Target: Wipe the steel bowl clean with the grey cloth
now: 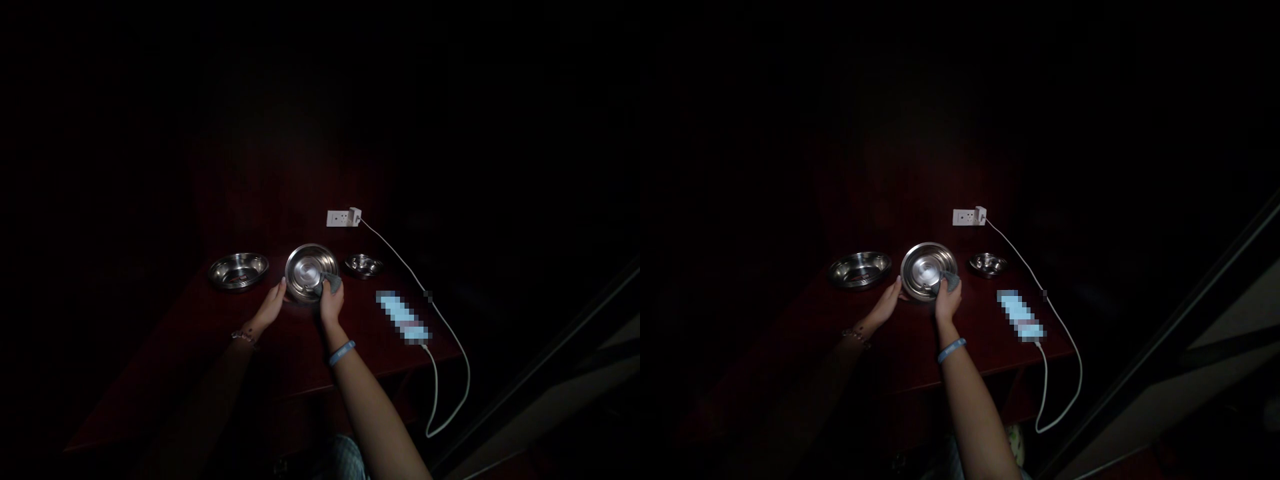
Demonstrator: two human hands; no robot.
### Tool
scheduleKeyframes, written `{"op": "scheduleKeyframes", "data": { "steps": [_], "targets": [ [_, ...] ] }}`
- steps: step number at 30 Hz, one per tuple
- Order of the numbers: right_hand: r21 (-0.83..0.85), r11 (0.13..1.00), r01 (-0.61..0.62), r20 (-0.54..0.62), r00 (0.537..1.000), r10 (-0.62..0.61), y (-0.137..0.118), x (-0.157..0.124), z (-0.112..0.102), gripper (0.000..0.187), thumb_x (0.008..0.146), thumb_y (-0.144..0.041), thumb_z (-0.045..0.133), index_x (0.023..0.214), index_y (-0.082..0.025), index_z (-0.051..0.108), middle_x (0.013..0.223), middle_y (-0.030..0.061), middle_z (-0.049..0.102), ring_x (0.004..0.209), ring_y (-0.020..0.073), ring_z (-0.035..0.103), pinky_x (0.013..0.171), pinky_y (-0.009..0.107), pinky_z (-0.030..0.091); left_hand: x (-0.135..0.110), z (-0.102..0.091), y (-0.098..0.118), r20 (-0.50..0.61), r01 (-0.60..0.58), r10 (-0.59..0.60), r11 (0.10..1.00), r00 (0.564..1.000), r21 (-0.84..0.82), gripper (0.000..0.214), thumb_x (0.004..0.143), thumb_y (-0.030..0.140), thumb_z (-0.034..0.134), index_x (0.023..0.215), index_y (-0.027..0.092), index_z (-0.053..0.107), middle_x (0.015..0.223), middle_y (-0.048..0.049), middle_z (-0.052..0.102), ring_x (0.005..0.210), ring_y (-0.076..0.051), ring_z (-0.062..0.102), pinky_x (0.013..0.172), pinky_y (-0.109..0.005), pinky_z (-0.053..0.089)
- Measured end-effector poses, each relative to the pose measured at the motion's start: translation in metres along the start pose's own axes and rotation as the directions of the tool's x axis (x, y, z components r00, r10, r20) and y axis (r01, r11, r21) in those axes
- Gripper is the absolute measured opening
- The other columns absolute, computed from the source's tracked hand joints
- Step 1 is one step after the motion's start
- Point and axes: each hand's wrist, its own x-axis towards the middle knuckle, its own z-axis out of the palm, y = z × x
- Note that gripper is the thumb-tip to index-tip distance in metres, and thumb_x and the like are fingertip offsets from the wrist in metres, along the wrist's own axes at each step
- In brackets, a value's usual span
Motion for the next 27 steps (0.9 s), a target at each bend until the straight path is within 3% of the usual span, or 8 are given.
{"op": "scheduleKeyframes", "data": {
  "steps": [5, 14, 19, 27],
  "targets": [
    [-0.009, 1.000, -0.008, 0.003, 1.000, 0.008, 0.0010, 0.0010, 0.0007, 0.032, 0.079, -0.038, 0.062, 0.104, -0.019, 0.067, 0.103, 0.0084, 0.077, 0.097, 0.0263, 0.070, 0.090, 0.036, 0.051, 0.0004, -0.0005, 0.0004, 0.012, 0.025, -0.024, 1.000, 1.000, -0.013, 0.079, 0.094, 0.079, 0.027, 0.099, 0.016, 0.074, 0.082, -0.0103, 0.076, 0.082, -0.026, 0.069, 0.088, -0.045, 0.057],
    [-0.028, 0.998, 0.053, -0.011, 0.999, -0.053, 0.0046, 0.0002, 0.0011, 0.030, 0.080, -0.038, 0.059, 0.102, -0.021, 0.068, 0.097, 0.0067, 0.077, 0.095, 0.0257, 0.070, 0.089, 0.035, 0.051, 0.0010, 0.0021, 0.0012, -0.022, -0.028, 0.028, 1.000, 0.999, -0.010, 0.079, 0.094, 0.079, 0.028, 0.106, 0.014, 0.072, 0.096, -0.0133, 0.076, 0.079, -0.025, 0.067, 0.082, -0.043, 0.057],
    [-0.057, 0.998, 0.036, 0.004, 0.999, -0.035, 0.0039, 0.0005, -0.0012, 0.040, 0.079, -0.042, 0.060, 0.111, -0.018, 0.068, 0.105, 0.0104, 0.077, 0.098, 0.0279, 0.070, 0.089, 0.037, 0.050, 0.0015, 0.0024, 0.0013, -0.025, -0.022, 0.022, 1.000, 0.999, 0.003, 0.079, 0.094, 0.078, 0.028, 0.104, 0.013, 0.072, 0.096, -0.0141, 0.076, 0.079, -0.024, 0.066, 0.080, -0.041, 0.057],
    [-0.060, 0.998, 0.036, -0.019, 0.999, -0.037, 0.0037, -0.0003, -0.0003, 0.036, 0.079, -0.040, 0.060, 0.106, -0.019, 0.068, 0.101, 0.0090, 0.077, 0.095, 0.0271, 0.070, 0.088, 0.036, 0.051, 0.0007, 0.0016, 0.0033, -0.022, -0.025, 0.025, 0.999, 0.999, 0.028, 0.079, 0.095, 0.078, 0.025, 0.104, 0.015, 0.071, 0.090, -0.0119, 0.075, 0.079, -0.024, 0.065, 0.079, -0.041, 0.056]
  ]
}}
